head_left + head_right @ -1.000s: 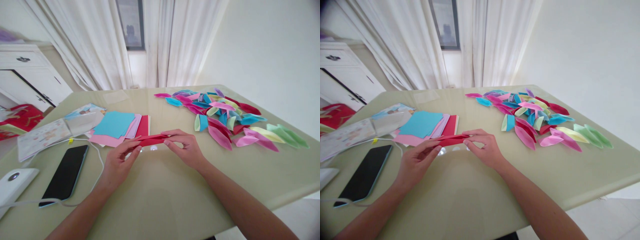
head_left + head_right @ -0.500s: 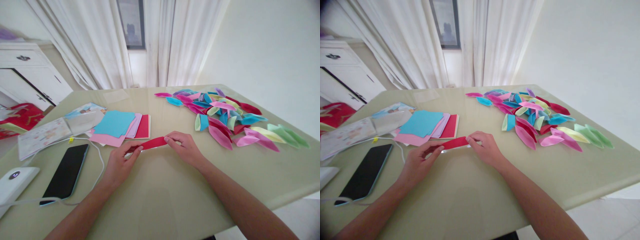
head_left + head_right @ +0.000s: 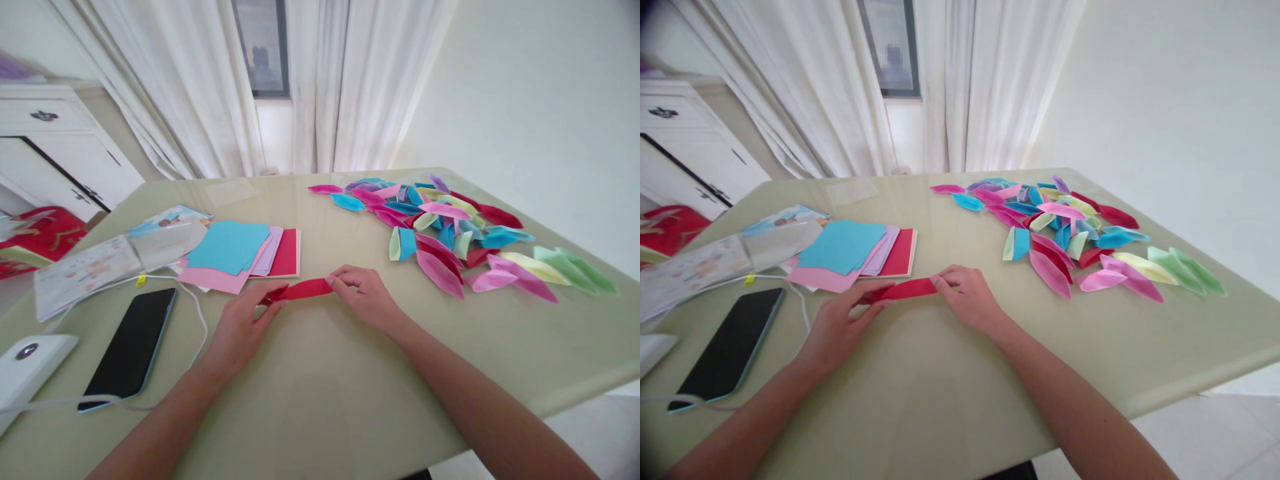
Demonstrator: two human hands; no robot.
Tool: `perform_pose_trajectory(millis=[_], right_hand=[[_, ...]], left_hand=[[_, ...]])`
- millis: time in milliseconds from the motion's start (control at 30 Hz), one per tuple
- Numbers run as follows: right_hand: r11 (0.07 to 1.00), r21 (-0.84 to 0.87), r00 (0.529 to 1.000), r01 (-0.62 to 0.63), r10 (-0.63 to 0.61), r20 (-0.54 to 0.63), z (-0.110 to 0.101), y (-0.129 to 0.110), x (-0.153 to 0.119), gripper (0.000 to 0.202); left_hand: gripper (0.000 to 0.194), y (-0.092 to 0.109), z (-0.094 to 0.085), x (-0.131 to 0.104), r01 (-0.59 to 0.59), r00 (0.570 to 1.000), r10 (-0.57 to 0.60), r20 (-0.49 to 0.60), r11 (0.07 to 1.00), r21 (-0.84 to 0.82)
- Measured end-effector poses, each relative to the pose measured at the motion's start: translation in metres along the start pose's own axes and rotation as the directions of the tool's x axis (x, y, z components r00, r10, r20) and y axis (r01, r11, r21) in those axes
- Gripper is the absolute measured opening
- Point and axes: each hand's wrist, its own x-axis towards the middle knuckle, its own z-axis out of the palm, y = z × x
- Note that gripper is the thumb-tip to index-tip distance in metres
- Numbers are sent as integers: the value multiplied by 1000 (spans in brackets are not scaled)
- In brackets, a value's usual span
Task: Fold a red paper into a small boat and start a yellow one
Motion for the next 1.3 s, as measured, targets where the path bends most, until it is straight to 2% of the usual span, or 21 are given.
perform_pose_trajectory(millis=[133, 233, 433, 633, 800, 967, 1100, 1300], right_hand=[[1000, -21, 1000, 18, -18, 4, 0, -1, -1, 27], [999, -40, 1000, 16, -16, 4, 1, -1, -1, 31], [997, -70, 1000, 27, -25, 16, 2, 0, 0, 27], [979, -174, 995, 104, -104, 13, 8, 4, -1, 20], [941, -296, 986, 165, -162, 37, 10, 5, -3, 18], [901, -377, 976, 217, -210, 59, 7, 7, -5, 9], [878, -393, 961, 274, -257, 97, 3, 9, -4, 4], [842, -345, 908, 416, -366, 203, -5, 10, -3, 15]], left_hand=[[27, -3, -1, -2, -117, 993, 115, 35, 991, 62], [25, 0, -1, -2, -149, 988, 146, 45, 986, 75], [19, 3, 3, -1, -128, 992, 126, 19, 989, 78], [16, -2, 6, -4, -113, 994, 113, 9, 988, 102], [18, -6, 3, -3, -152, 986, 142, 92, 981, 119], [31, -10, 2, -2, -203, 964, 173, 201, 970, 136], [28, -14, 2, -2, -218, 959, 184, 214, 965, 146], [25, -15, 2, -1, -205, 964, 175, 201, 968, 144]])
